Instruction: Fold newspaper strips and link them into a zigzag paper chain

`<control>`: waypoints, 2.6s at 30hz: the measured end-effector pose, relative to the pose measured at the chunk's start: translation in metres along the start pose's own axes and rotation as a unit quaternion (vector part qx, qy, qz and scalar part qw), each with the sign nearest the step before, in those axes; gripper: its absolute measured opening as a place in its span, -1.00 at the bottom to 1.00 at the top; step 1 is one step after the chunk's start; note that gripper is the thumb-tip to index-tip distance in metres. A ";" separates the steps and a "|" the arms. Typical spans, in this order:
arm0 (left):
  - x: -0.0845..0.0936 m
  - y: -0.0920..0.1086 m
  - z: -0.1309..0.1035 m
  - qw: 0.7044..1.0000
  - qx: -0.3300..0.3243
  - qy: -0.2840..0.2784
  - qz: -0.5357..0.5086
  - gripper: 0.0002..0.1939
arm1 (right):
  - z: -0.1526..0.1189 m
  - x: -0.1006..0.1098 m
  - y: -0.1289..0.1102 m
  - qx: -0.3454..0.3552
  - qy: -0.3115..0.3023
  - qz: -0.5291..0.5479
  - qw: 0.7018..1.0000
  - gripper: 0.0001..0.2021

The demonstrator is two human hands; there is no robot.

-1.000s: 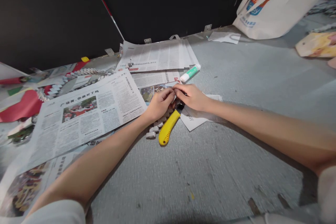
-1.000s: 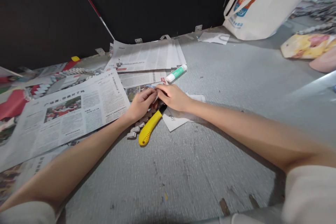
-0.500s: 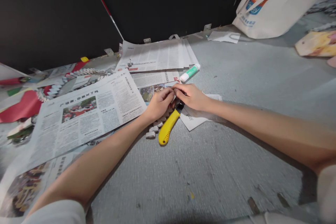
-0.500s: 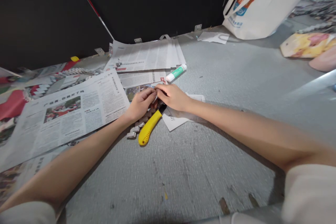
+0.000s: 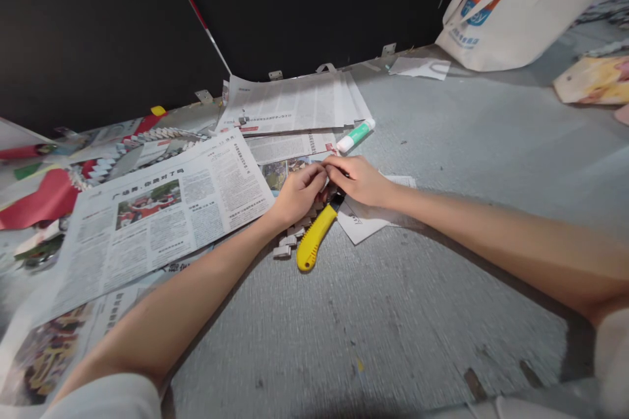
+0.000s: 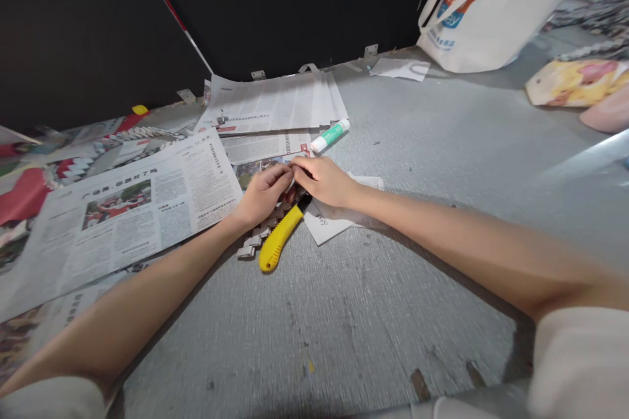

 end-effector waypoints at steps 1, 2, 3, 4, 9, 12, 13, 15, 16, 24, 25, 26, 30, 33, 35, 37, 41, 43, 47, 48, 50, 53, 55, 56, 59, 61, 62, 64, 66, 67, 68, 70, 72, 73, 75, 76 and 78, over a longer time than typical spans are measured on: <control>0.000 0.000 0.000 1.000 0.001 0.000 0.001 -0.75 | 0.000 0.000 0.000 0.000 0.001 -0.001 1.000 -0.76; 0.000 0.000 0.000 1.000 0.001 0.000 0.003 -0.75 | 0.000 0.000 0.000 -0.001 0.001 -0.001 1.000 -0.76; 0.000 0.000 0.000 1.000 0.001 0.001 0.004 -0.75 | 0.000 0.000 0.001 -0.003 0.000 -0.001 1.000 -0.76; 0.000 0.000 0.000 1.000 0.001 0.000 0.005 -0.75 | 0.000 0.000 0.001 -0.005 0.000 0.000 1.000 -0.77; 0.000 0.000 0.000 1.000 0.006 -0.001 -0.004 -0.75 | 0.000 0.000 0.001 -0.007 -0.003 -0.005 1.000 -0.77; 0.000 0.000 0.000 1.000 0.005 0.000 -0.003 -0.75 | 0.000 0.000 0.001 -0.008 -0.003 -0.007 1.000 -0.76; 0.000 0.000 0.000 1.000 0.005 0.000 -0.001 -0.75 | 0.000 0.000 0.001 -0.008 -0.004 -0.007 1.000 -0.75; 0.001 0.000 -0.001 1.000 0.006 0.000 0.002 -0.76 | 0.001 0.000 0.001 -0.008 -0.006 -0.006 1.000 -0.75; 0.001 -0.001 -0.001 1.000 0.008 0.000 0.001 -0.76 | 0.001 0.000 0.001 -0.008 -0.008 -0.004 1.000 -0.75; 0.000 -0.004 0.000 1.000 0.029 0.002 -0.001 -0.78 | 0.000 0.010 0.000 -0.023 0.047 0.034 0.998 -0.77; 0.001 -0.004 0.000 1.000 0.030 0.003 -0.004 -0.79 | -0.001 0.010 0.000 -0.024 0.049 0.036 0.998 -0.77; 0.001 -0.005 0.000 1.000 0.030 0.004 -0.007 -0.80 | -0.001 0.011 0.001 -0.027 0.055 0.039 0.997 -0.78; 0.003 -0.008 0.001 0.999 0.033 0.017 -0.023 -0.82 | 0.001 0.017 0.009 -0.058 0.090 0.040 0.993 -0.84; 0.005 -0.011 0.001 0.998 0.036 0.026 -0.037 -0.80 | 0.003 0.015 0.014 -0.084 0.080 0.038 0.993 -0.70; 0.005 -0.012 0.001 0.998 0.039 0.027 -0.044 -0.80 | 0.003 0.017 0.014 -0.090 0.087 0.036 0.991 -0.63; 0.005 -0.012 0.001 0.997 0.043 0.028 -0.050 -0.83 | 0.002 0.023 0.012 -0.080 0.111 0.028 0.990 -0.66; 0.006 -0.012 0.001 0.997 0.051 0.031 -0.052 -0.83 | -0.003 0.031 0.002 -0.023 0.153 0.006 0.988 -0.80; 0.006 -0.013 0.001 0.996 0.057 0.034 -0.053 -0.83 | -0.006 0.031 -0.001 -0.001 0.155 -0.003 0.988 -0.80; 0.006 -0.015 0.001 0.996 0.056 0.032 -0.067 -0.85 | -0.008 0.028 -0.008 0.035 0.141 -0.012 0.989 -0.77; 0.006 -0.015 0.001 0.996 0.053 0.032 -0.069 -0.85 | -0.008 0.028 -0.010 0.041 0.139 -0.013 0.989 -0.75; 0.007 -0.015 0.002 0.996 0.046 0.035 -0.068 -0.84 | -0.008 0.026 -0.015 0.050 0.131 -0.012 0.990 -0.73; 0.008 -0.014 0.002 0.996 0.041 0.038 -0.063 -0.84 | -0.008 0.024 -0.020 0.062 0.119 -0.005 0.991 -0.70; 0.008 -0.014 0.002 0.996 0.044 0.037 -0.061 -0.84 | -0.008 0.023 -0.020 0.071 0.116 -0.005 0.991 -0.69; 0.008 -0.013 0.002 0.996 0.048 0.037 -0.062 -0.84 | -0.008 0.023 -0.020 0.076 0.117 -0.006 0.990 -0.69; 0.008 -0.012 0.002 0.996 0.054 0.034 -0.062 -0.86 | -0.008 0.022 -0.016 0.084 0.121 -0.013 0.989 -0.70; 0.006 -0.011 0.002 0.997 0.053 0.027 -0.059 -0.89 | -0.009 0.021 -0.013 0.083 0.124 -0.024 0.988 -0.69; 0.006 -0.011 0.002 0.997 0.051 0.024 -0.057 -0.89 | -0.009 0.021 -0.011 0.082 0.125 -0.031 0.988 -0.69; 0.006 -0.011 0.002 0.997 0.046 0.024 -0.057 -0.91 | -0.009 0.020 -0.010 0.082 0.126 -0.041 0.988 -0.69; 0.006 -0.012 0.002 0.997 0.043 0.027 -0.057 -0.91 | -0.009 0.020 -0.011 0.083 0.126 -0.042 0.988 -0.68; 0.006 -0.013 0.002 0.997 0.042 0.028 -0.056 -0.91 | -0.010 0.021 -0.012 0.084 0.126 -0.039 0.988 -0.68; 0.006 -0.013 0.002 0.997 0.041 0.029 -0.054 -0.90 | -0.010 0.021 -0.014 0.084 0.127 -0.034 0.988 -0.68; 0.006 -0.013 0.002 0.998 0.041 0.028 -0.050 -0.89 | -0.010 0.022 -0.017 0.082 0.125 -0.023 0.989 -0.69; 0.006 -0.012 0.002 0.998 0.039 0.028 -0.050 -0.88 | -0.009 0.022 -0.019 0.075 0.115 -0.016 0.990 -0.69; 0.006 -0.012 0.002 0.998 0.039 0.028 -0.051 -0.87 | -0.009 0.021 -0.019 0.071 0.109 -0.014 0.991 -0.68; 0.006 -0.012 0.002 0.997 0.040 0.029 -0.057 -0.87 | -0.009 0.020 -0.020 0.067 0.099 -0.012 0.993 -0.70; 0.006 -0.013 0.002 0.997 0.041 0.030 -0.060 -0.89 | -0.009 0.020 -0.020 0.067 0.097 -0.011 0.993 -0.71; 0.005 -0.015 0.002 0.997 0.042 0.027 -0.066 -0.92 | -0.008 0.020 -0.019 0.064 0.097 -0.011 0.993 -0.75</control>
Point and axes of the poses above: each hand's wrist, its own z-axis towards the middle knuckle, its own x-axis out of the back of the hand, y = z × x, the point moved 10 cm from there along z, towards the middle knuckle, and after that the axes turned 14 degrees about y, right-handed, at the moved point
